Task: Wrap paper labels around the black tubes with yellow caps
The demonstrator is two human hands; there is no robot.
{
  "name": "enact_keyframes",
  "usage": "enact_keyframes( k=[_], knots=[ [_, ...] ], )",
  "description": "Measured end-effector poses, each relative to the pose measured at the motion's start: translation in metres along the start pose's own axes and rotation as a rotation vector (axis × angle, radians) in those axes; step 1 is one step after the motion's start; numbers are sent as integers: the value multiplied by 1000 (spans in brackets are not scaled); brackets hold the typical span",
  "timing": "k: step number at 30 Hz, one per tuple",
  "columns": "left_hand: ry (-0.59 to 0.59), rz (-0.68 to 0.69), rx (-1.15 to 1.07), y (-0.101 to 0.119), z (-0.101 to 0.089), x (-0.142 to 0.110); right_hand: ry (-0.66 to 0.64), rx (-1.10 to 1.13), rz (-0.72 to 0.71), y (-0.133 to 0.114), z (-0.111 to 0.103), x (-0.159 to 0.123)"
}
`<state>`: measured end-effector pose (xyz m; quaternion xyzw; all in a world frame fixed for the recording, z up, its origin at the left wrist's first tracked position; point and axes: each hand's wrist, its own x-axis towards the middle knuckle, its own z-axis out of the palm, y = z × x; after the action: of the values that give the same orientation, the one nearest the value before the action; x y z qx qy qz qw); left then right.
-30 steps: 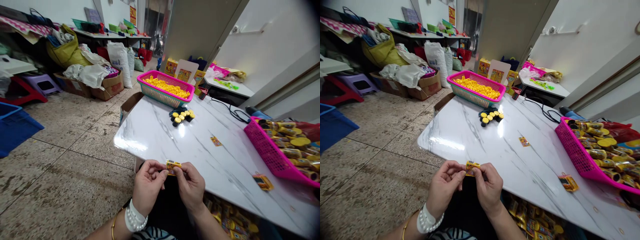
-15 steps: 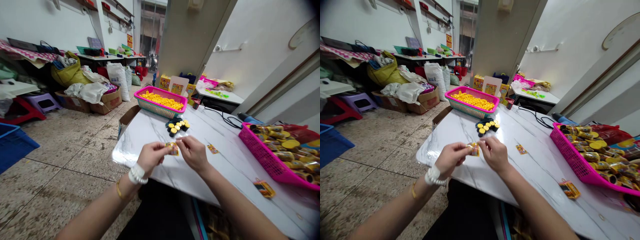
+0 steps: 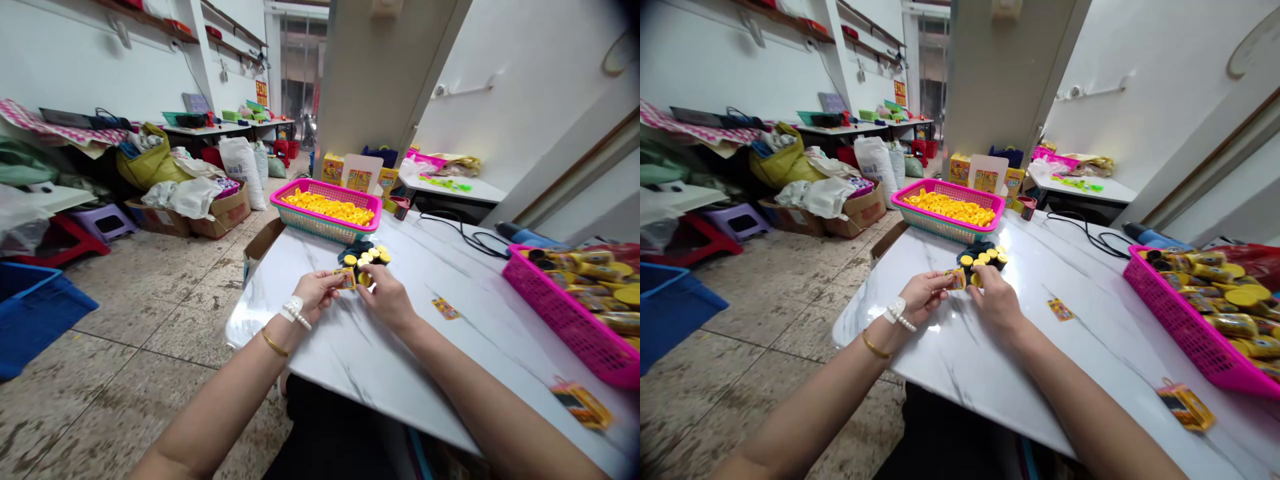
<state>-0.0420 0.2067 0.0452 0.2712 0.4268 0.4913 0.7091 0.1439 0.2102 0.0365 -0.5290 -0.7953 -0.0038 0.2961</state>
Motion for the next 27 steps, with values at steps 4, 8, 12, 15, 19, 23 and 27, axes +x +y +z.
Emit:
enact_keyframes(
  k=[4,8,12,15,19,23,27],
  knots=[
    [-22,-37,-23,1,1,5,110,478,207,12,-14,-1],
    [-54,-67,-59,4,3,2,82,805,290,4,-26,-4],
    [-69,-87,-95,7,3,-1,-55,830,351,-9,-29,-9],
    [-75,-98,-118,7,2,0,11,876,332,-10,-27,-9],
    [-103,-114,-153,6,3,2,103,1097,381,-7,-18,-7],
    [-169,-139,-212,6,4,1,79,1200,439,-4,-8,-8],
    [-212,-157,-235,5,3,1,85,1224,528,-4,-6,-8]
  ],
)
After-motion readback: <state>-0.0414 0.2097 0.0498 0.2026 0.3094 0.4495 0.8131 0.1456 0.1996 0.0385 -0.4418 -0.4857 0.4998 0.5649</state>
